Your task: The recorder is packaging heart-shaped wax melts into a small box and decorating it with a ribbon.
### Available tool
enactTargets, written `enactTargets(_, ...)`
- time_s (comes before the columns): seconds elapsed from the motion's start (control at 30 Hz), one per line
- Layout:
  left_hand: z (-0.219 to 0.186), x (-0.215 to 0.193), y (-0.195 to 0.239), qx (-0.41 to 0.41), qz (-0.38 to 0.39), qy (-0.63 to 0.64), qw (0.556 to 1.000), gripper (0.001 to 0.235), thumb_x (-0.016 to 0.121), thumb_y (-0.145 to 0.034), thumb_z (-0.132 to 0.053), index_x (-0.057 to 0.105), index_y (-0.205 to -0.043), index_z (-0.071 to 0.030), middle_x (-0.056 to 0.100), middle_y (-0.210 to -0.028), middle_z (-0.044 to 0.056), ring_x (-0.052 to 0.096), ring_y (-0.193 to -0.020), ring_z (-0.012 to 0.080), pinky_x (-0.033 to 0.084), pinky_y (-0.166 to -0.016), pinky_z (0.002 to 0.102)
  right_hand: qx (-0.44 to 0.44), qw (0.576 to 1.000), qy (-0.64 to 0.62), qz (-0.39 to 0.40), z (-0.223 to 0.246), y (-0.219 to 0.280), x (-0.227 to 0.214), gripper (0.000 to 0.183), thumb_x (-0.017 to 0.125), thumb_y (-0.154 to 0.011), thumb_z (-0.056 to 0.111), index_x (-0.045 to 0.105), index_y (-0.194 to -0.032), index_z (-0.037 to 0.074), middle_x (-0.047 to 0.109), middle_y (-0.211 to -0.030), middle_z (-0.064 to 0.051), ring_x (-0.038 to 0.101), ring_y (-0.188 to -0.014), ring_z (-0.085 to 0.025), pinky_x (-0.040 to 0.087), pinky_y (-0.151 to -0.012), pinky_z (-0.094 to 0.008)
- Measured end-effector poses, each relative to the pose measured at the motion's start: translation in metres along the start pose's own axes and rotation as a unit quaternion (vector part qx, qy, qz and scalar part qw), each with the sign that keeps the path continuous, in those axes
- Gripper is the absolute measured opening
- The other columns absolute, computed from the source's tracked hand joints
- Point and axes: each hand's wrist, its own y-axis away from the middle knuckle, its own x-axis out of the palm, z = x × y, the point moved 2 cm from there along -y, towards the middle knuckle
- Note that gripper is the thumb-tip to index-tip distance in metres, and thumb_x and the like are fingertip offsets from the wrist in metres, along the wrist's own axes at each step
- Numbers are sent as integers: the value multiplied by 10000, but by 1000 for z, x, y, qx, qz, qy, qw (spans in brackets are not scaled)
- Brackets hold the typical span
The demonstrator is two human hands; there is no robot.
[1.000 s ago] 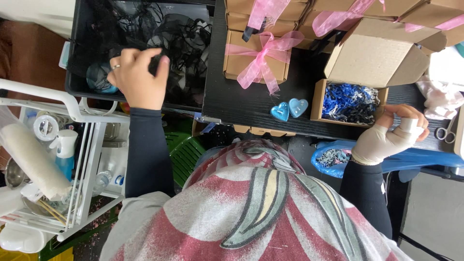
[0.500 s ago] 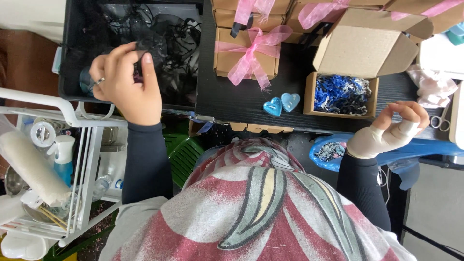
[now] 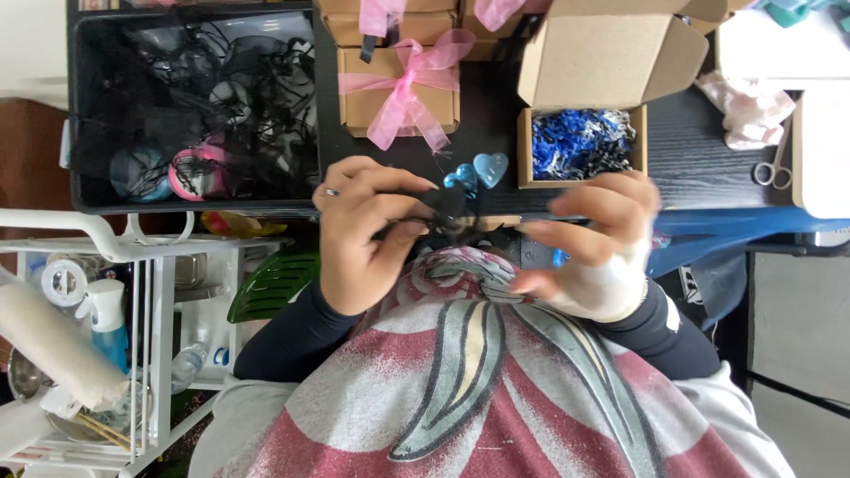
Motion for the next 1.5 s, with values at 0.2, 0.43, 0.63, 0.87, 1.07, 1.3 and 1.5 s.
enactTargets(0.2, -11, 21, 6, -28, 29, -6, 999, 78, 773, -931, -173, 736, -988, -137, 744, -1084, -6, 579, -1068, 234, 311, -994, 400, -21, 996, 39, 79, 19, -20, 2, 362, 879, -885, 458, 646, -1014, 213, 515, -1062, -72, 518, -1034, -295, 397, -906, -456)
enactTargets(0.43, 2, 12, 15, -64, 52, 24, 996, 582, 375, -1086, -615, 705, -1209, -152, 719, -986, -81, 553, -1029, 145, 286, -1010, 380, -34, 988, -78, 133, 8, -11, 1, 324, 880, -867, 252, 562, -891, 196, 655, -1060, 68, 585, -1045, -224, 340, -923, -482)
enactTargets(0.63, 8, -14, 3, -71, 31, -51, 996, 705, 285, -1089, -693, 722, -1224, -155, 756, -1053, -56, 545, -1033, 159, 272, -1011, 381, 19, 976, -139, 165, -2, -12, 9, 308, 792, -872, 372, 552, -896, 179, 703, -1221, -9, 555, -1269, -290, 293, -1001, -501)
enactTargets(0.87, 32, 7, 1, -147, 187, 9, 971, 376, 513, -1073, -388, 773, -1077, -117, 769, -910, -24, 651, -913, 172, 427, -884, 368, -79, 978, -91, 168, -1, -2, 25, 354, 846, -832, 403, 546, -889, 222, 651, -1264, 16, 515, -1331, -320, 313, -950, -505)
enactTargets(1.07, 62, 48, 37, -362, 241, 462, 773, 192, 560, -1080, -179, 659, -1075, -15, 700, -959, -9, 635, -885, 60, 530, -813, 238, -91, 985, -113, 96, -6, 11, 34, 386, 894, -808, 388, 581, -953, 216, 608, -1240, 43, 547, -1234, -290, 395, -911, -475)
enactTargets(1.3, 62, 56, 51, -341, 232, 449, 793, 110, 704, -1024, -76, 648, -1065, 9, 631, -944, -9, 583, -865, 47, 495, -769, 220, -60, 985, -156, 49, -5, 9, 38, 362, 898, -799, 294, 575, -909, 171, 644, -1060, 38, 597, -1113, -277, 419, -878, -462)
enactTargets(1.5, 56, 47, 38, -327, 144, 286, 889, 115, 659, -1012, -111, 685, -1023, 1, 722, -875, 30, 639, -769, 41, 521, -705, 201, -36, 979, -189, 69, -6, 10, 36, 325, 856, -851, 195, 535, -884, 163, 695, -1042, 10, 605, -1131, -311, 372, -896, -495)
